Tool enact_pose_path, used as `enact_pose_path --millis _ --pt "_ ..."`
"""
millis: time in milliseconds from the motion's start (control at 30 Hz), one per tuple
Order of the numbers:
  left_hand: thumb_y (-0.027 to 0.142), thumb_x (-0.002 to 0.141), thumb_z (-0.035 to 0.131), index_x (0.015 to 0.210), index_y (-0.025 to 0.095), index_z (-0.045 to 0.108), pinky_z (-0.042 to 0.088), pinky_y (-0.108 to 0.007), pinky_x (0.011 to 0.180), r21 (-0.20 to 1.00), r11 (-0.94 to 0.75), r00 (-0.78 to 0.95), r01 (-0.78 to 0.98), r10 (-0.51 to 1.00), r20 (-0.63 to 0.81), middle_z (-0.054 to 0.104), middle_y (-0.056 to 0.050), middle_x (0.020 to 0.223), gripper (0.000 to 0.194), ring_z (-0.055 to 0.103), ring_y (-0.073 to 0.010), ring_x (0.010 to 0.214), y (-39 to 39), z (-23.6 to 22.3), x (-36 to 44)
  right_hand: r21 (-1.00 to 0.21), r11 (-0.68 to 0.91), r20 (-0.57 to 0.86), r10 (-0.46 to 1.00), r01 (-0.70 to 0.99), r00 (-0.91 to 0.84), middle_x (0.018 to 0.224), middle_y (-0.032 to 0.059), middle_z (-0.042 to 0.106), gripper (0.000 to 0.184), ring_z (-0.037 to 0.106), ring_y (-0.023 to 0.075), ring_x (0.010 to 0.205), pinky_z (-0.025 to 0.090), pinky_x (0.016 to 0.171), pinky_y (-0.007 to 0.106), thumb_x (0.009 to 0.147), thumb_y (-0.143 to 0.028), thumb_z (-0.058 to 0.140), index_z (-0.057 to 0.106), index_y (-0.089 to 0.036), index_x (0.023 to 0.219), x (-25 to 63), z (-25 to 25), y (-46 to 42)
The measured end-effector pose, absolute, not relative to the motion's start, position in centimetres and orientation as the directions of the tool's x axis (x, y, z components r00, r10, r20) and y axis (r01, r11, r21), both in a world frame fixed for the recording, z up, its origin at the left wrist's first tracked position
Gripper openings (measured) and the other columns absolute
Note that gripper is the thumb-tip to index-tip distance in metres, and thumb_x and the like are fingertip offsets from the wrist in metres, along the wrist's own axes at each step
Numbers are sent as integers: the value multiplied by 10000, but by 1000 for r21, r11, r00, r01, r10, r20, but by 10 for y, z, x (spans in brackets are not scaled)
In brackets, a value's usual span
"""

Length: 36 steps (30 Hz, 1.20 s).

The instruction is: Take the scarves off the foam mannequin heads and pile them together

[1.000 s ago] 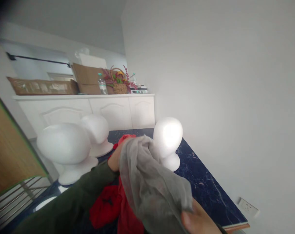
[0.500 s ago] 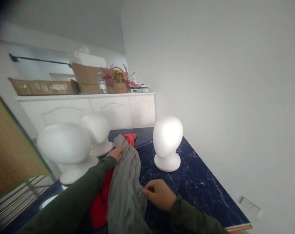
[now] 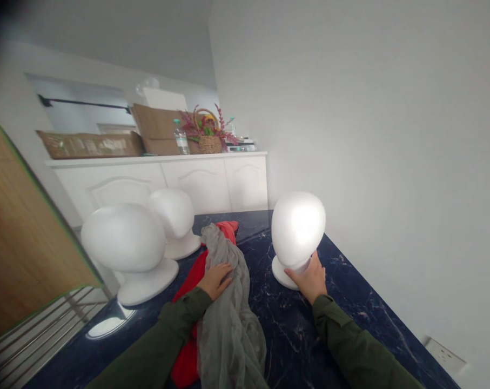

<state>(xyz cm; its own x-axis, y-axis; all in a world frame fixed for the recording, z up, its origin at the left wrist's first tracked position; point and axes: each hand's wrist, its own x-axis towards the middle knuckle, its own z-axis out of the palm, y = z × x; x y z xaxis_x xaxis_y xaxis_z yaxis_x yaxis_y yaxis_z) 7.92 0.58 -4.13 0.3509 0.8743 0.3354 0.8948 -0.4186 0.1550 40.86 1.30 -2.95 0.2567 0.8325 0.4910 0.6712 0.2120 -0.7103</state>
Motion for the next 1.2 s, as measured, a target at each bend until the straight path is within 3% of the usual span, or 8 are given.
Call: enact_pose_path --millis 100,267,500,633,900,967,1067,1200 --pt "315 857 423 1209 160 564 323 -542 1077 149 -442 370 885 859 352 560 -156 1300 409 475 -287 1255 3 -34 78 -700 159 466 840 696 277 1216 233 548 895 520 399 1139 412 940 521 585 -557 691 400 -77 1282 406 -23 17" --pt "375 851 436 1256 170 529 252 -525 1125 149 -498 409 854 821 397 523 -140 1345 463 435 -272 1290 -10 -19 80 -727 324 562 788 606 252 1231 228 550 848 513 363 1163 415 980 472 567 -522 712 468 -72 1243 394 -20 15" --pt "646 728 541 1419 82 281 319 -524 1087 364 -603 312 710 733 604 391 -229 1422 928 387 -347 1311 -61 8 105 -845 522 509 851 112 -130 1161 163 630 673 564 315 1124 405 1016 494 623 -577 708 601 -143 1126 323 -17 -22" --pt "596 642 672 1427 74 241 367 -540 1045 491 -358 -13 794 798 603 437 -238 1379 1036 456 -360 1249 -106 31 107 -793 605 539 747 63 -388 1210 162 602 699 544 308 1147 411 1004 479 644 -520 735 563 -128 1197 279 15 -35" --pt "532 637 643 1041 163 640 482 -464 976 629 4 -366 777 817 446 711 -102 1019 547 628 -318 1051 -195 19 40 -607 794 488 329 -44 -809 1467 166 328 817 308 277 1357 247 1123 469 815 -513 579 266 -107 1451 232 34 -64" --pt "535 600 665 1061 152 628 494 -475 958 627 111 -474 771 757 449 712 -116 1010 600 622 -336 1060 -218 10 20 -553 832 491 296 -31 -819 1441 196 360 779 307 296 1354 237 1122 484 813 -518 584 358 -64 1403 232 32 -67" --pt "557 551 704 1142 157 583 420 -508 1028 621 220 -601 752 616 510 683 -105 1097 724 558 -351 1153 -245 -1 -6 -483 869 628 260 -105 -734 1202 169 598 481 536 246 1146 406 1005 403 852 -434 565 582 -87 1186 242 51 -69" --pt "728 541 636 1177 309 547 248 -507 1122 615 270 -659 740 471 586 631 75 1195 767 453 -289 1270 -258 -9 -35 -301 899 849 101 -318 -518 792 53 669 156 606 146 767 490 748 287 885 -260 505 625 -164 861 279 109 -93"
